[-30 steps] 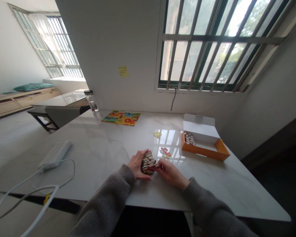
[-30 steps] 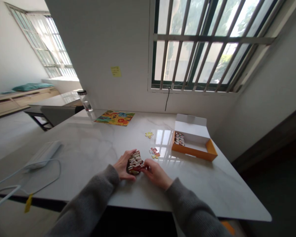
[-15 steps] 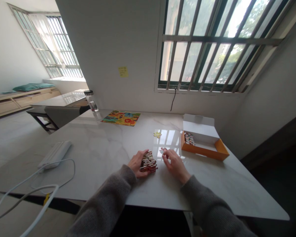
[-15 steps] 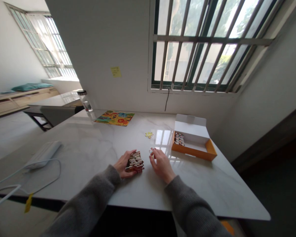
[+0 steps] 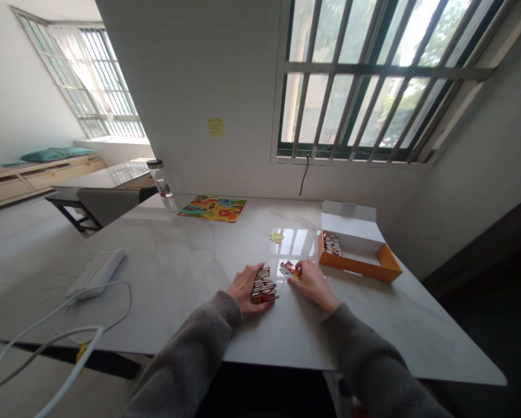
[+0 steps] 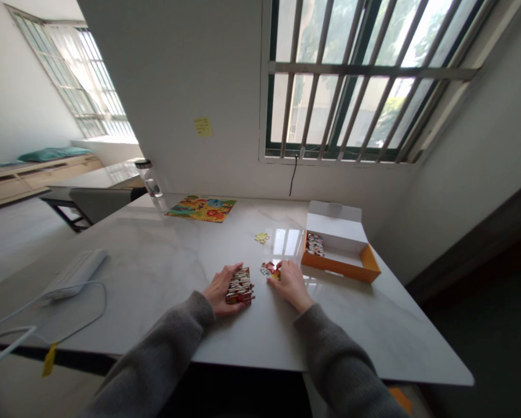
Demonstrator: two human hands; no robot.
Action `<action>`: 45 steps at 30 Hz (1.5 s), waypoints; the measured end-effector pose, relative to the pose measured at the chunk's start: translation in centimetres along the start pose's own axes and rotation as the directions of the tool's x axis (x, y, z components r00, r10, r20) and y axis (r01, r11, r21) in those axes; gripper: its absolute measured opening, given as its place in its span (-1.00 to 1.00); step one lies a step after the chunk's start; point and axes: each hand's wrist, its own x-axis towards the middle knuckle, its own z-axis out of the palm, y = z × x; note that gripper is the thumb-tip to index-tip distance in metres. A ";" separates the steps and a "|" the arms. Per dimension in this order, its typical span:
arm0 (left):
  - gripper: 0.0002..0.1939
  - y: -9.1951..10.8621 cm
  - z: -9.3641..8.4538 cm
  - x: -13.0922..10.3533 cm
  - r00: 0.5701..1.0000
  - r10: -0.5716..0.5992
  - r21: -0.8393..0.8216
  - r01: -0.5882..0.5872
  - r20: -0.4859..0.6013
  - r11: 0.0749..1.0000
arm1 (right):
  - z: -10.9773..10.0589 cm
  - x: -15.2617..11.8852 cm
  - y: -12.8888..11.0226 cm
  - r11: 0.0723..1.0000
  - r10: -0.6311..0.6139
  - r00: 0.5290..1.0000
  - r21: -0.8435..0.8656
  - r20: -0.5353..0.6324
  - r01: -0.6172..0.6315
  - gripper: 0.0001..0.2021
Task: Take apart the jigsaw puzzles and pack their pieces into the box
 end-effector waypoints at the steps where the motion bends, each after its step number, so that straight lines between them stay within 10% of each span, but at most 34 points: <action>1: 0.05 -0.3 0.0 0.0 1.000 -0.001 -0.007 0.001 0.013 1.000 | -0.1 0.0 0.1 0.997 -0.004 1.000 0.083 -0.002 0.004 -0.74; 11: 0.26 -1.4 0.4 -0.1 0.999 -0.027 -0.062 0.030 0.045 0.998 | -1.7 -2.0 -2.0 0.536 -0.188 0.982 0.839 0.004 0.099 -0.75; 22: 0.07 -1.0 0.3 -0.2 1.000 -0.019 -0.039 0.019 0.017 0.999 | -0.5 -4.7 -4.6 0.720 -0.522 0.850 0.572 0.074 0.393 -0.83; 35: 0.00 -0.6 0.1 -0.2 1.000 -0.014 -0.019 0.014 0.021 1.000 | 2.4 8.6 -2.4 0.995 -0.002 0.987 0.099 -0.159 0.018 -0.73; 45: 0.01 -0.8 0.3 -0.2 1.000 -0.009 -0.015 0.009 0.015 1.000 | 3.0 12.8 -0.8 0.957 0.136 0.980 0.276 -0.147 -0.091 -0.71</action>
